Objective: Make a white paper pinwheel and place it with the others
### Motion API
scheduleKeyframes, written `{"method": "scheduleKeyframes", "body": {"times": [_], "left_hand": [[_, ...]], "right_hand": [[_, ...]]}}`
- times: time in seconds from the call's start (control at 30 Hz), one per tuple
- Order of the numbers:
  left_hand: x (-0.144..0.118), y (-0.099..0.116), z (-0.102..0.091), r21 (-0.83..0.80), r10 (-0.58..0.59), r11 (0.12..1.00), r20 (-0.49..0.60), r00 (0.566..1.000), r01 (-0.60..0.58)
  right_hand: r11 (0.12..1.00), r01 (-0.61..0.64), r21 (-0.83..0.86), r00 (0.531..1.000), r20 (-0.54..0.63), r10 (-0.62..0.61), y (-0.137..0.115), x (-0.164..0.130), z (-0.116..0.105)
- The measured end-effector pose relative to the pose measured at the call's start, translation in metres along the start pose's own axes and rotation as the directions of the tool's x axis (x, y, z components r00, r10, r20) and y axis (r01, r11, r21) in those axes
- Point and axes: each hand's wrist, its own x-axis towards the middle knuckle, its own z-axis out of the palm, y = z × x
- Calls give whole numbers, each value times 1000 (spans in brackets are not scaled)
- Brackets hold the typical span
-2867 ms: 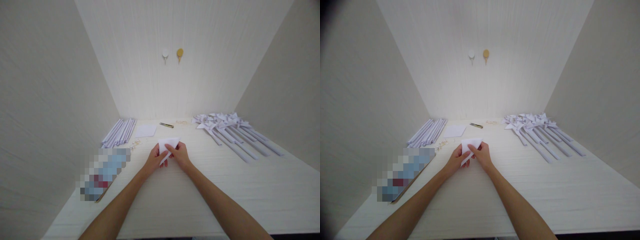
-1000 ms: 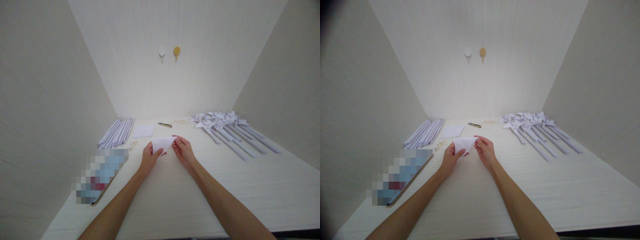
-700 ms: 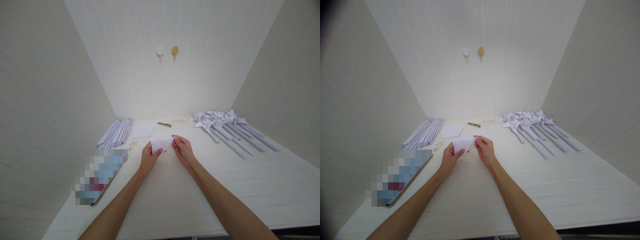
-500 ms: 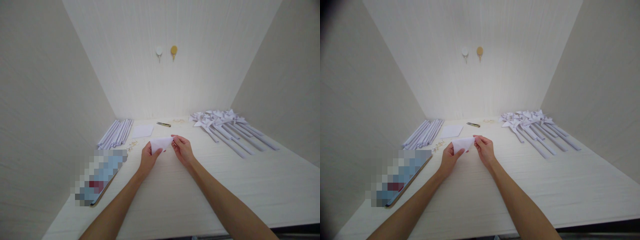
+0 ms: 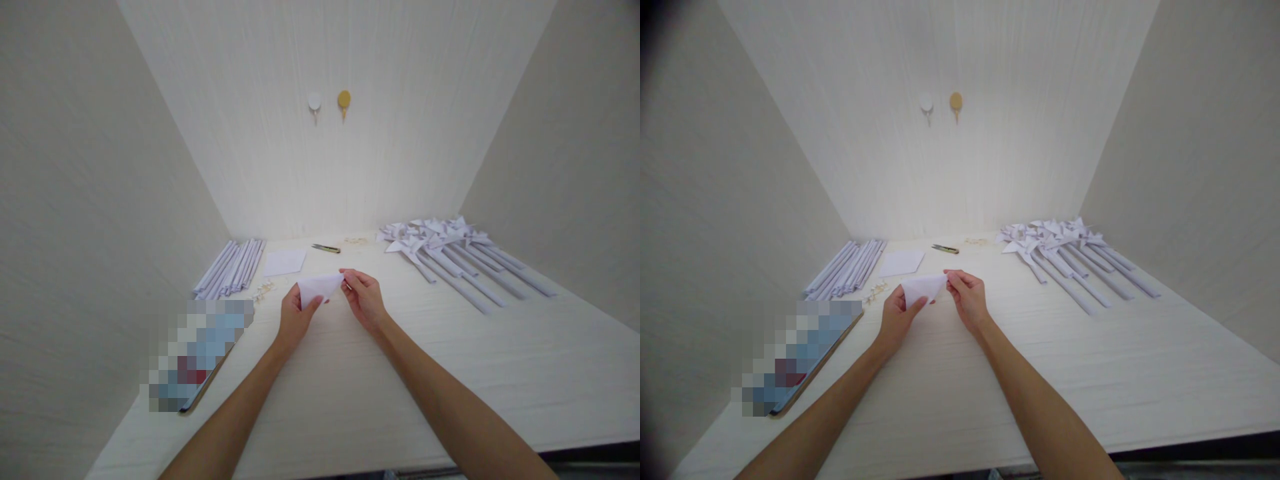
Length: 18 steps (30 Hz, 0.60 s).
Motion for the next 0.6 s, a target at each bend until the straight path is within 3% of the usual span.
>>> {"method": "scheduleKeyframes", "body": {"times": [0.43,0.6], "left_hand": [[-1,3,0,7,-6,1000,-1,1000,6],[-3,5,4,-23,-58,998,49,997,59]], "right_hand": [[998,39,-46,999,32,-37,1,1,-3],[948,169,-268,983,-21,-181,7,2,-7]]}}
